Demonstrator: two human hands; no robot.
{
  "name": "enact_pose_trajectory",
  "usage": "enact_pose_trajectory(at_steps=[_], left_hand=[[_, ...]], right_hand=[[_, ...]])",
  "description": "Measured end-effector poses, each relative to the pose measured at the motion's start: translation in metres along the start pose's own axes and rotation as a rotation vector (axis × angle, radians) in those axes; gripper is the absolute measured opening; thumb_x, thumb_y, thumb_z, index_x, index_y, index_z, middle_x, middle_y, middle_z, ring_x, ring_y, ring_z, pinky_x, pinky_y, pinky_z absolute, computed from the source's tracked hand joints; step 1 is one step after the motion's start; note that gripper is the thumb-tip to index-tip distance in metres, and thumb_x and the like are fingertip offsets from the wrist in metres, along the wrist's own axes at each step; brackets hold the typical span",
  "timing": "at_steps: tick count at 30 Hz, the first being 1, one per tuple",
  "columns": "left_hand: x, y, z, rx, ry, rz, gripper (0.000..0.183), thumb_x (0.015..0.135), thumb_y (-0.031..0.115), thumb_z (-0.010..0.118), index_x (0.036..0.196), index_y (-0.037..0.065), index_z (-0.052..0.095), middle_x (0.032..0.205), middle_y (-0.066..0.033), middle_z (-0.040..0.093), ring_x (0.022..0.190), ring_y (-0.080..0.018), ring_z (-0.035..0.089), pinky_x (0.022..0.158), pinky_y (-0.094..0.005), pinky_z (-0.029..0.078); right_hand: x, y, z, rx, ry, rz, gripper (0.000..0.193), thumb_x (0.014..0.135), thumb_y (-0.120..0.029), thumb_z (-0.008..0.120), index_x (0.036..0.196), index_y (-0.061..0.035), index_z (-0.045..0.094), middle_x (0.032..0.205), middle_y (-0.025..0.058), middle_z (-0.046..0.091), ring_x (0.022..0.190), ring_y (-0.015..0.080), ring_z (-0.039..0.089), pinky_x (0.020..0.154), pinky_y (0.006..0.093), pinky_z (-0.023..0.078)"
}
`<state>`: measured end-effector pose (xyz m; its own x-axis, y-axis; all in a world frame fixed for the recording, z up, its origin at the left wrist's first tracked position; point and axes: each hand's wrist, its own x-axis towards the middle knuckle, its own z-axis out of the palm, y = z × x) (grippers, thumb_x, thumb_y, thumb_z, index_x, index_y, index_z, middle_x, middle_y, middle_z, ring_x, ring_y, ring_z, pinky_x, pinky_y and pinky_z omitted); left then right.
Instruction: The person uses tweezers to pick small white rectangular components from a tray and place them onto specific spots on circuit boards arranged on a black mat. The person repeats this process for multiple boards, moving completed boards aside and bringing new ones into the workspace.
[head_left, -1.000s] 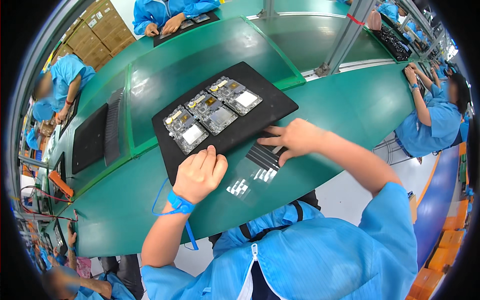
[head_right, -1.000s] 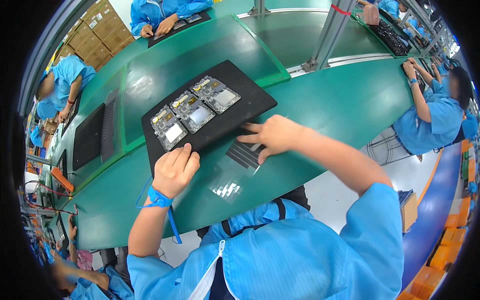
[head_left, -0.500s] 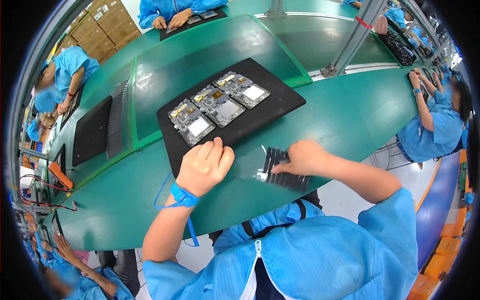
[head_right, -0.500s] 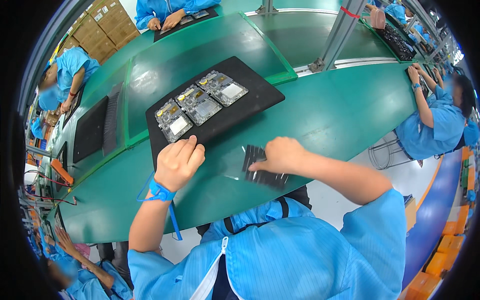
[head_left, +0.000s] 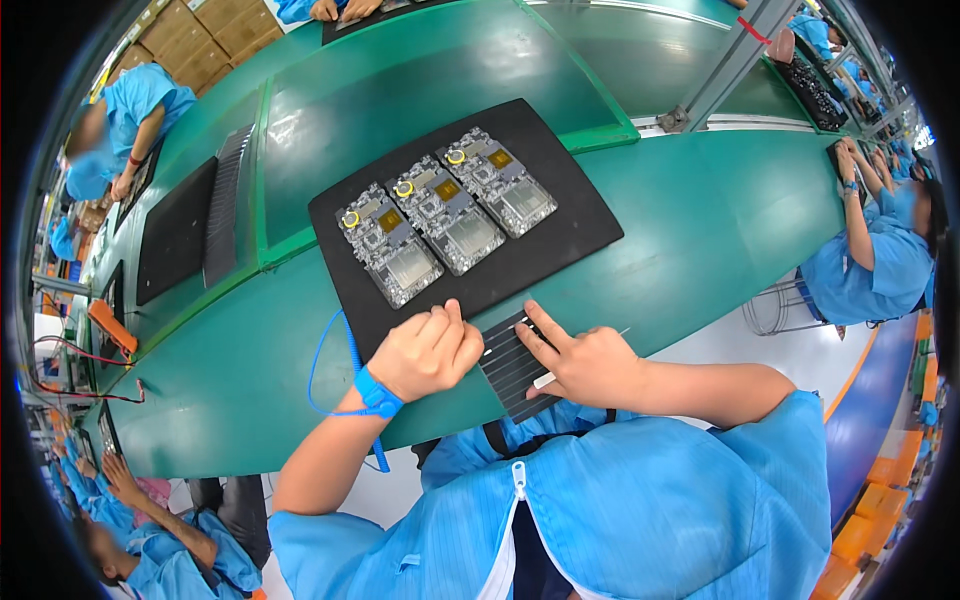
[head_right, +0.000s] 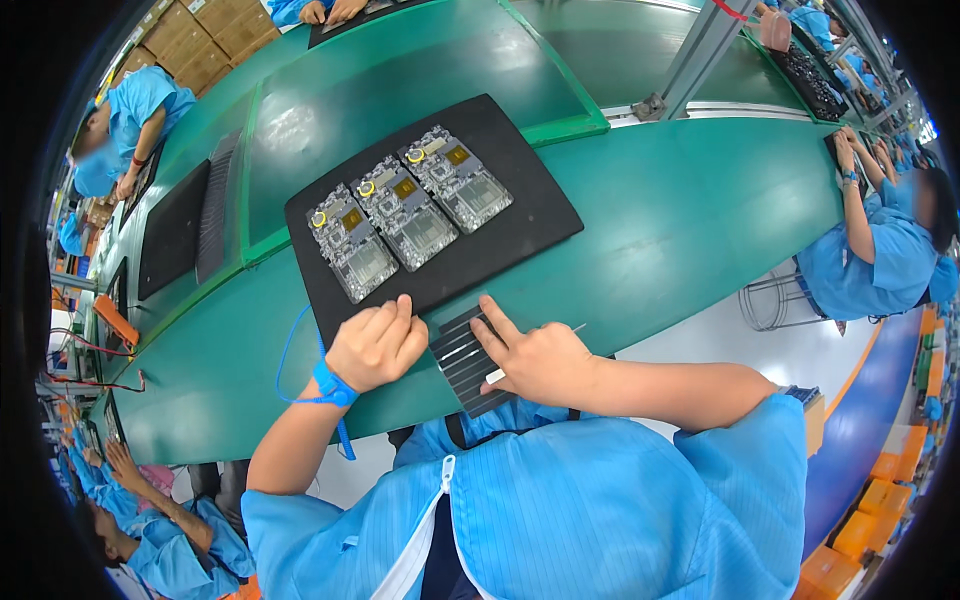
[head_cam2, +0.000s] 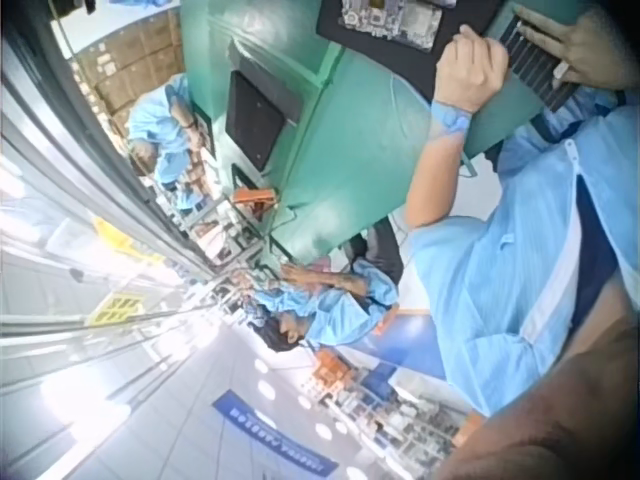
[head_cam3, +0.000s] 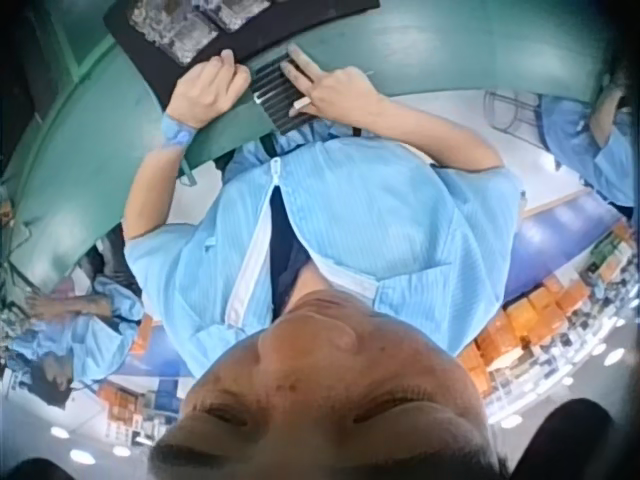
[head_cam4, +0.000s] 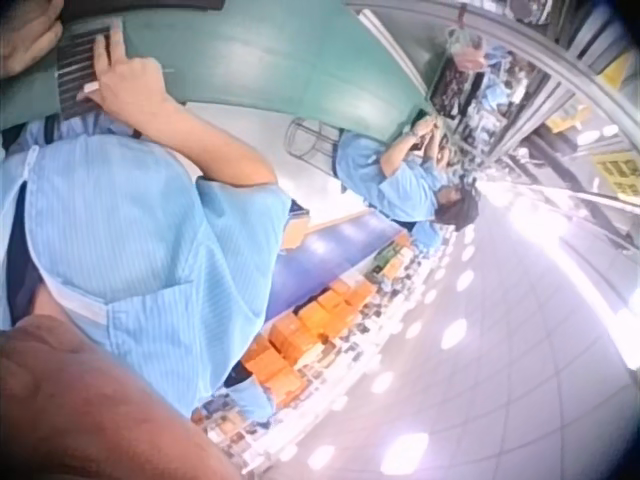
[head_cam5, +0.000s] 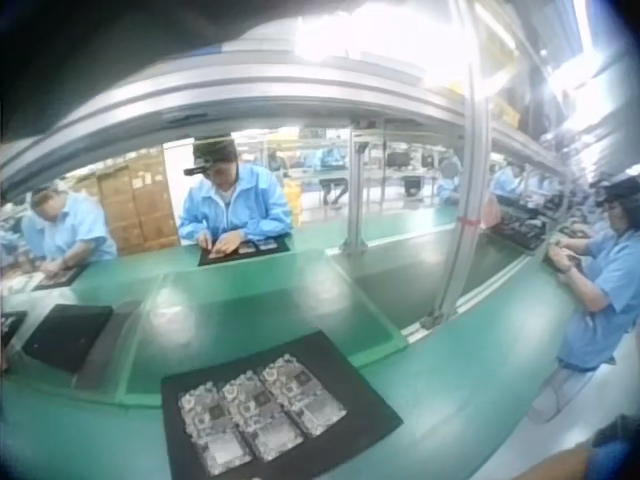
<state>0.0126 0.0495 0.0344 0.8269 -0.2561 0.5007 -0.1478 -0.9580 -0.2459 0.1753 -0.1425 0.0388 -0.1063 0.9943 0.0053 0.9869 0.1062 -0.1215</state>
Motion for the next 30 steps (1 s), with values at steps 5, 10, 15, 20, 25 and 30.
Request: enact_pose_trajectory(at_steps=[5, 10, 15, 20, 25, 30], left_hand=[[-0.017, 0.012, 0.005, -0.066, -0.089, -0.091, 0.016, 0.066, 0.007, 0.062, 0.081, 0.002, 0.058, 0.086, -0.0146, 0.064, 0.073, -0.0184, 0.061, 0.058, -0.0258, 0.049], [-0.017, 0.019, 0.000, -0.231, -0.160, -0.285, 0.023, 0.068, 0.010, 0.062, 0.089, 0.000, 0.060, 0.096, -0.0141, 0.064, 0.083, -0.0222, 0.062, 0.067, -0.0306, 0.052], [0.023, 0.064, -0.013, -0.487, -0.138, -0.358, 0.035, 0.071, 0.013, 0.071, 0.101, -0.003, 0.062, 0.103, -0.0154, 0.063, 0.095, -0.0264, 0.060, 0.079, -0.0347, 0.051], [0.028, 0.079, 0.016, -0.343, -0.290, -0.334, 0.045, 0.073, 0.025, 0.071, 0.106, -0.005, 0.060, 0.113, -0.0208, 0.058, 0.102, -0.0294, 0.056, 0.082, -0.0341, 0.050], [0.032, 0.073, 0.020, -0.447, -0.351, -0.352, 0.051, 0.074, 0.029, 0.071, 0.108, -0.006, 0.058, 0.117, -0.0241, 0.054, 0.103, -0.0313, 0.055, 0.084, -0.0344, 0.049], [0.031, 0.069, 0.019, -0.472, -0.386, -0.327, 0.053, 0.075, 0.032, 0.070, 0.109, -0.007, 0.058, 0.120, -0.0249, 0.053, 0.108, -0.0332, 0.053, 0.087, -0.0358, 0.048]], right_hand=[[-0.001, -0.007, 0.021, -0.069, 0.078, 0.033, 0.072, 0.074, -0.056, 0.065, 0.121, -0.0015, 0.058, 0.134, 0.0236, 0.048, 0.054, 0.0212, 0.063, 0.048, 0.0277, 0.050], [-0.007, 0.016, 0.016, 0.251, 0.249, -0.006, 0.055, 0.086, -0.048, 0.057, 0.110, 0.0017, 0.060, 0.125, 0.0219, 0.053, 0.061, 0.0197, 0.064, 0.050, 0.0253, 0.050], [-0.006, 0.056, -0.027, 1.000, 0.479, 0.306, 0.052, 0.097, -0.047, 0.041, 0.095, 0.0019, 0.059, 0.091, 0.0103, 0.061, 0.057, 0.0127, 0.058, 0.050, 0.0212, 0.046], [-0.003, 0.078, -0.001, 1.673, 0.262, 0.624, 0.055, 0.101, -0.046, 0.028, 0.088, -0.0008, 0.056, 0.064, 0.0041, 0.056, 0.053, 0.0077, 0.050, 0.050, 0.0200, 0.041], [0.006, 0.068, 0.025, 1.649, 0.408, 0.669, 0.023, 0.088, -0.022, 0.068, 0.090, -0.0034, 0.055, 0.070, 0.0025, 0.060, 0.054, 0.0053, 0.053, 0.052, 0.0166, 0.042], [0.009, 0.063, 0.014, 1.527, 0.263, 0.770, 0.024, 0.089, -0.024, 0.067, 0.090, -0.0029, 0.055, 0.068, 0.0019, 0.060, 0.054, 0.0049, 0.054, 0.050, 0.0167, 0.041]])
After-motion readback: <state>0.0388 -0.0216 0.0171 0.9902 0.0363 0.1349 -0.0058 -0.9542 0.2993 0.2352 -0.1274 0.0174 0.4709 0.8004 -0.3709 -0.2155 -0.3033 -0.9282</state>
